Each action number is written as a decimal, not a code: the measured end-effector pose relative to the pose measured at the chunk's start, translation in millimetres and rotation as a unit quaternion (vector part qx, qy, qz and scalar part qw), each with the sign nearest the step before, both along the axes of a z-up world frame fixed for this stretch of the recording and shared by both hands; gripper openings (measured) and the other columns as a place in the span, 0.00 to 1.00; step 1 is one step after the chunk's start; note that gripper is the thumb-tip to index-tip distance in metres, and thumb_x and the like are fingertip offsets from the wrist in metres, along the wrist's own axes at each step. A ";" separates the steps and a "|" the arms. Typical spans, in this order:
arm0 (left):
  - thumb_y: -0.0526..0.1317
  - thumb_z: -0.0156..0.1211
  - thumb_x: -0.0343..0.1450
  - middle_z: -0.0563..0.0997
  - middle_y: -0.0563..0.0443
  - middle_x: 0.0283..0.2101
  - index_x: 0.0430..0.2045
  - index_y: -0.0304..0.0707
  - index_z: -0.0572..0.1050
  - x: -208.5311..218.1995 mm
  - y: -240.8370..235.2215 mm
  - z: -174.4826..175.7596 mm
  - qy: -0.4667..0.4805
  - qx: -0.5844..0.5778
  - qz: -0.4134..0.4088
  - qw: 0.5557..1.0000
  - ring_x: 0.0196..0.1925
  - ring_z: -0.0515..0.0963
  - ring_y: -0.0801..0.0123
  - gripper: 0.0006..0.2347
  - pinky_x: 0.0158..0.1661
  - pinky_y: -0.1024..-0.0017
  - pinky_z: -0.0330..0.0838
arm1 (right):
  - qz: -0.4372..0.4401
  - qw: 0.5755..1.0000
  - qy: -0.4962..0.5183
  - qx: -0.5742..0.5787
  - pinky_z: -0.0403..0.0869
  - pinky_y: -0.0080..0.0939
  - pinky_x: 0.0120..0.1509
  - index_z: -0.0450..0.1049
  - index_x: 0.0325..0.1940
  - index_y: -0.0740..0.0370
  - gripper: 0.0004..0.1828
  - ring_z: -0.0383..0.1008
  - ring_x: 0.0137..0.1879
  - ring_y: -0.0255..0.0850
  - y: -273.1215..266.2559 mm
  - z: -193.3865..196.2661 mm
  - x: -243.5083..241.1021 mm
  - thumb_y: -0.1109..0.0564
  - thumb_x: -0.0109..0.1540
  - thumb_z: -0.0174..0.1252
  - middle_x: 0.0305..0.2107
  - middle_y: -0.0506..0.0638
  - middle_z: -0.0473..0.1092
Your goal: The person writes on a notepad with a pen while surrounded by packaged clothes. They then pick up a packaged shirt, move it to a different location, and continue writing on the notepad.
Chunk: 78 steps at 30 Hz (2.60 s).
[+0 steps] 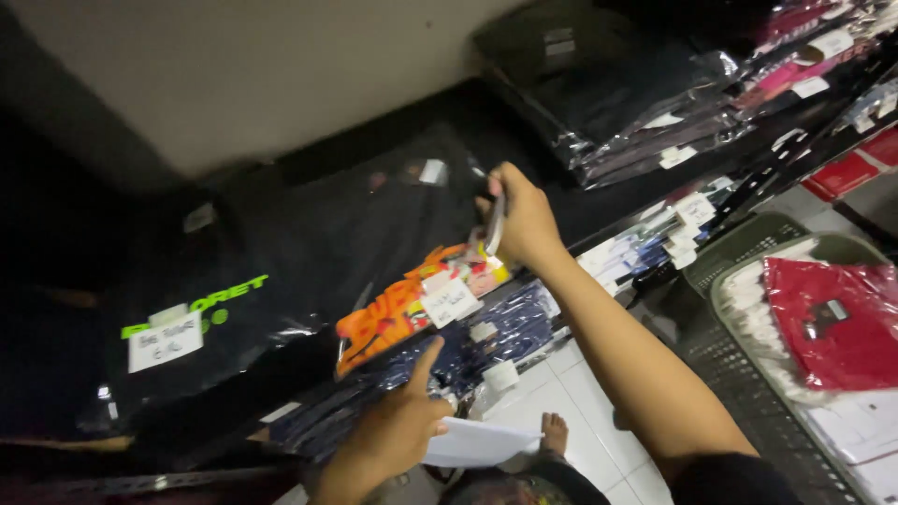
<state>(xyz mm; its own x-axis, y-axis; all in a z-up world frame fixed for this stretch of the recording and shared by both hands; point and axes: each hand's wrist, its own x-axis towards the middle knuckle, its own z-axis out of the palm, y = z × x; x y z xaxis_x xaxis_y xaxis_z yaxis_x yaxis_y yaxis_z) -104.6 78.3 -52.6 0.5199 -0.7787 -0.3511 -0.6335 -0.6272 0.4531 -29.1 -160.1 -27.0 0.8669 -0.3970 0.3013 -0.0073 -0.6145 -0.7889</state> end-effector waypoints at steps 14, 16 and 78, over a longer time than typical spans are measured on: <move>0.33 0.51 0.59 0.55 0.40 0.58 0.17 0.35 0.64 26.9 -138.4 43.3 -0.175 -0.117 0.061 0.976 0.46 0.66 0.48 0.03 0.32 0.57 0.65 | 0.175 0.937 -0.293 0.076 0.51 0.28 0.28 0.51 0.22 0.52 0.17 0.49 0.24 0.28 -119.1 101.4 14.7 0.63 0.55 0.52 0.18 0.39 0.52; 0.28 0.48 0.55 0.58 0.38 0.55 0.18 0.34 0.61 34.2 -169.4 70.2 -0.246 -0.142 0.052 0.958 0.40 0.68 0.47 0.05 0.23 0.58 0.68 | 0.130 0.933 -0.335 -0.001 0.53 0.32 0.35 0.52 0.22 0.53 0.16 0.50 0.29 0.32 -163.6 105.5 28.6 0.61 0.54 0.54 0.21 0.41 0.52; 0.38 0.48 0.64 0.60 0.48 0.58 0.44 0.38 0.64 37.6 17.5 14.6 -0.263 -0.407 0.337 0.807 0.54 0.66 0.49 0.15 0.50 0.55 0.61 | 0.109 0.919 0.217 -0.310 0.66 0.56 0.37 0.63 0.40 0.51 0.17 0.69 0.37 0.64 10.6 11.8 27.7 0.39 0.56 0.45 0.30 0.65 0.70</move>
